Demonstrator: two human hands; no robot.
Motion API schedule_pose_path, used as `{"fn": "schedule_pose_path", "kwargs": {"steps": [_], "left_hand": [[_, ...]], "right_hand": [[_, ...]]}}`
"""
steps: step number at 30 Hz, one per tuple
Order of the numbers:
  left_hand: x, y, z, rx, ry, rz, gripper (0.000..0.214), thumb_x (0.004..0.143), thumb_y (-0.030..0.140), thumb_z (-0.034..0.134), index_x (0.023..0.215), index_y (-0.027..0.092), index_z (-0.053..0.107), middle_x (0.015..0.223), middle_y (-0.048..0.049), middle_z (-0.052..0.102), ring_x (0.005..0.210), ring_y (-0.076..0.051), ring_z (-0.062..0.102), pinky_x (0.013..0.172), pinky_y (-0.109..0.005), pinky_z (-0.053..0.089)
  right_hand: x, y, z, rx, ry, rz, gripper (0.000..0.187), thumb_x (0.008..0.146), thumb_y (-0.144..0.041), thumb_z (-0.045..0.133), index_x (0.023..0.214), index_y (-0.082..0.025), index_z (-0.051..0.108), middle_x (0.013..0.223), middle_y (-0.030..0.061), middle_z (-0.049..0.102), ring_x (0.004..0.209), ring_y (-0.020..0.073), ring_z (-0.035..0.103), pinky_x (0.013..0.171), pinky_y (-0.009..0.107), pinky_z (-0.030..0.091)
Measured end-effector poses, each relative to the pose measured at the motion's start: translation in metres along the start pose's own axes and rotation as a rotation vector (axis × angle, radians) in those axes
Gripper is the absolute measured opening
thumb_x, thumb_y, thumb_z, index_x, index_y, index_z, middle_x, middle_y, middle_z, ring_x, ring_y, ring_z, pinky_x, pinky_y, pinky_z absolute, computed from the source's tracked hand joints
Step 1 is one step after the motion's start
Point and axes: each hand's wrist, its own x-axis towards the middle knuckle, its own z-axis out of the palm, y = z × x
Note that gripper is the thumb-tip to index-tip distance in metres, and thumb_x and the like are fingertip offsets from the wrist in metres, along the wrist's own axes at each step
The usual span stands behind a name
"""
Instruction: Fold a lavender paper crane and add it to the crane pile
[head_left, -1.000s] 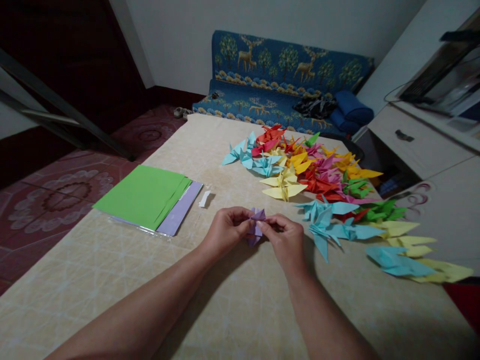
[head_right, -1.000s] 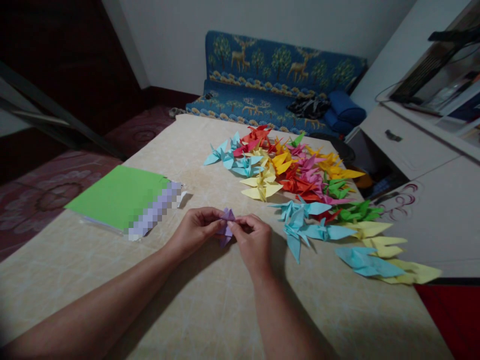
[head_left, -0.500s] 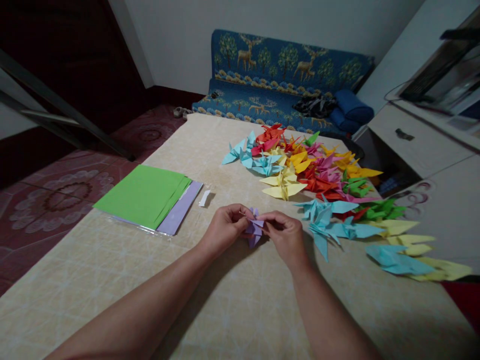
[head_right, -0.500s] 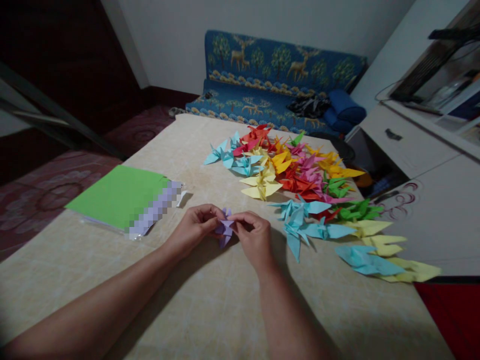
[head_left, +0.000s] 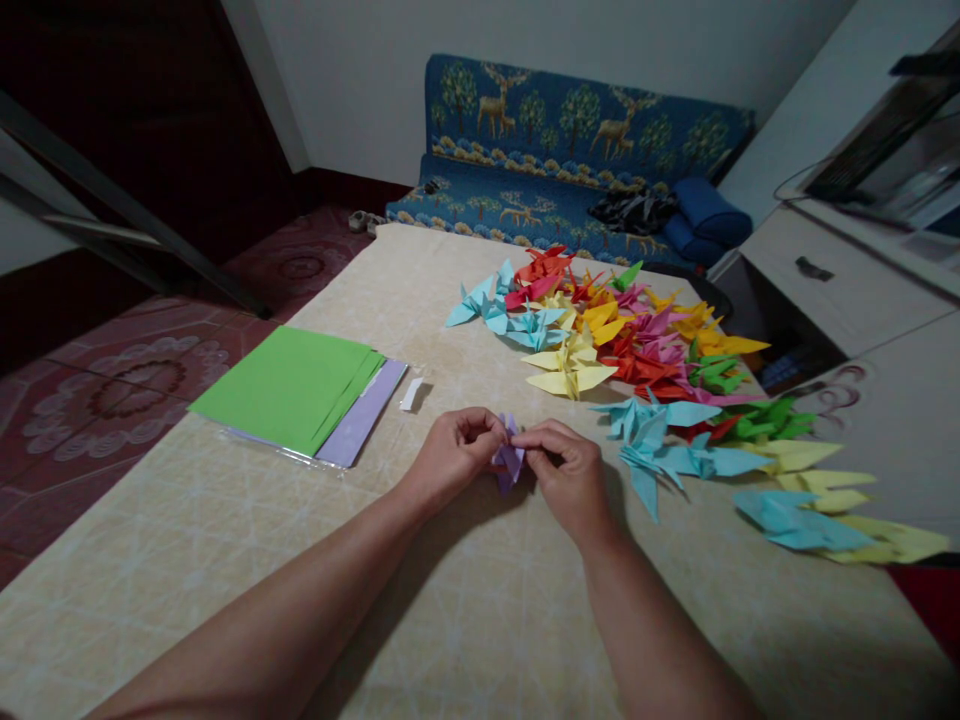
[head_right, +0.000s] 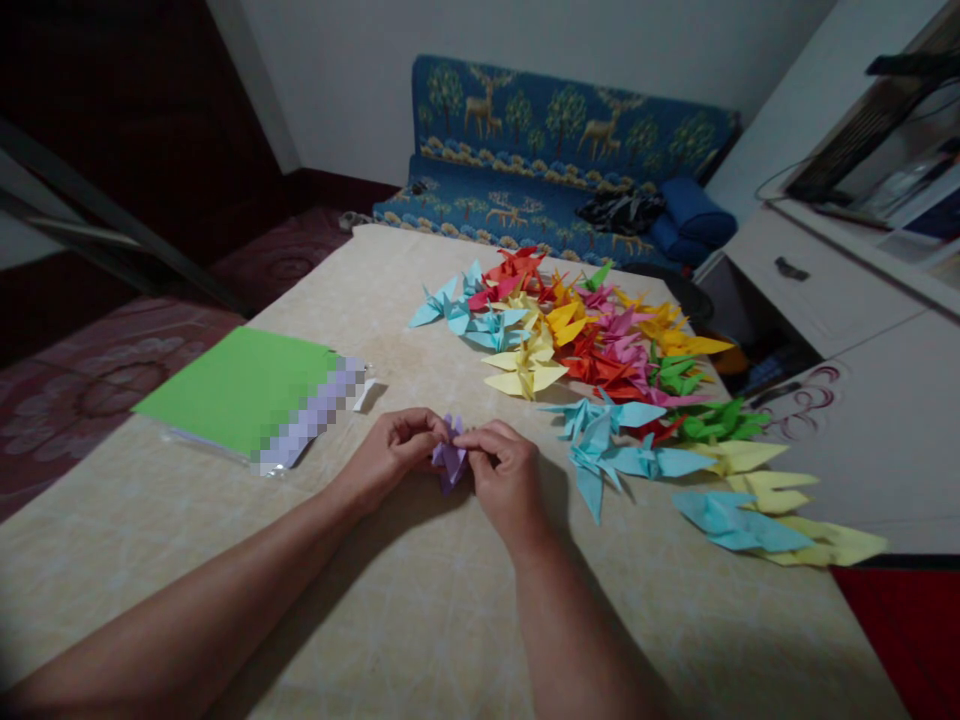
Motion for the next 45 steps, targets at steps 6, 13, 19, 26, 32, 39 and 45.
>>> {"fn": "schedule_pose_path", "kwargs": {"steps": [6,13,19,26,32,39,45], "left_hand": [[0.005,-0.011,-0.001,-0.041,-0.019,0.052,0.024,0.066,0.012,0.073,0.073,0.016,0.051,0.065,0.0019,0.063,0.055,-0.009,0.06,0.053,-0.018,0.045],[0.007,-0.01,-0.003,-0.139,-0.038,0.101,0.034,0.074,0.01,0.068,0.092,0.021,0.041,0.072,0.0024,0.068,0.066,-0.013,0.068,0.059,-0.02,0.049],[0.002,-0.01,-0.001,-0.056,-0.104,0.16,0.042,0.077,0.007,0.063,0.106,0.024,0.038,0.088,0.0015,0.066,0.069,-0.011,0.067,0.062,-0.02,0.049],[0.002,-0.009,-0.002,-0.056,-0.075,0.118,0.045,0.075,0.016,0.07,0.107,0.024,0.039,0.09,0.0025,0.061,0.069,-0.011,0.067,0.061,-0.02,0.047],[0.004,-0.007,0.0,-0.102,0.005,0.045,0.044,0.062,0.022,0.085,0.093,0.016,0.055,0.083,-0.0011,0.066,0.068,-0.012,0.065,0.065,-0.023,0.05],[0.003,-0.004,0.003,-0.123,0.081,0.004,0.024,0.066,0.03,0.084,0.07,0.009,0.071,0.062,-0.0043,0.068,0.055,-0.011,0.058,0.055,-0.022,0.043],[0.004,-0.005,0.005,-0.186,0.104,0.06,0.021,0.066,0.024,0.083,0.078,0.011,0.072,0.072,-0.005,0.071,0.063,-0.013,0.063,0.063,-0.025,0.048]], "right_hand": [[-0.002,0.0,0.0,-0.087,-0.007,-0.007,0.03,0.079,-0.005,0.054,0.08,-0.025,0.076,0.077,0.0022,0.066,0.075,0.0164,0.063,0.066,0.027,0.049],[-0.005,-0.006,0.005,0.182,0.146,0.295,0.022,0.08,-0.024,0.061,0.102,-0.022,0.066,0.087,0.0024,0.069,0.065,0.0151,0.063,0.06,0.027,0.054],[-0.001,-0.006,0.001,0.208,0.08,0.339,0.021,0.082,-0.037,0.065,0.093,-0.02,0.07,0.083,0.004,0.071,0.069,0.0171,0.065,0.061,0.028,0.054],[0.001,-0.006,0.001,0.158,0.108,0.21,0.006,0.073,-0.024,0.071,0.072,-0.02,0.067,0.073,-0.0006,0.063,0.067,0.015,0.06,0.06,0.025,0.05],[0.0,-0.006,0.002,0.206,0.165,0.302,0.009,0.068,-0.025,0.073,0.067,-0.021,0.065,0.064,-0.0014,0.065,0.059,0.0152,0.059,0.055,0.025,0.049],[-0.002,-0.011,0.007,0.214,0.188,0.298,0.01,0.066,-0.022,0.073,0.064,-0.02,0.064,0.062,-0.0018,0.064,0.058,0.0146,0.061,0.055,0.025,0.049],[-0.003,-0.016,0.013,0.294,0.22,0.441,0.019,0.069,-0.03,0.075,0.065,-0.02,0.059,0.055,-0.0013,0.065,0.049,0.0156,0.063,0.046,0.023,0.046]]}}
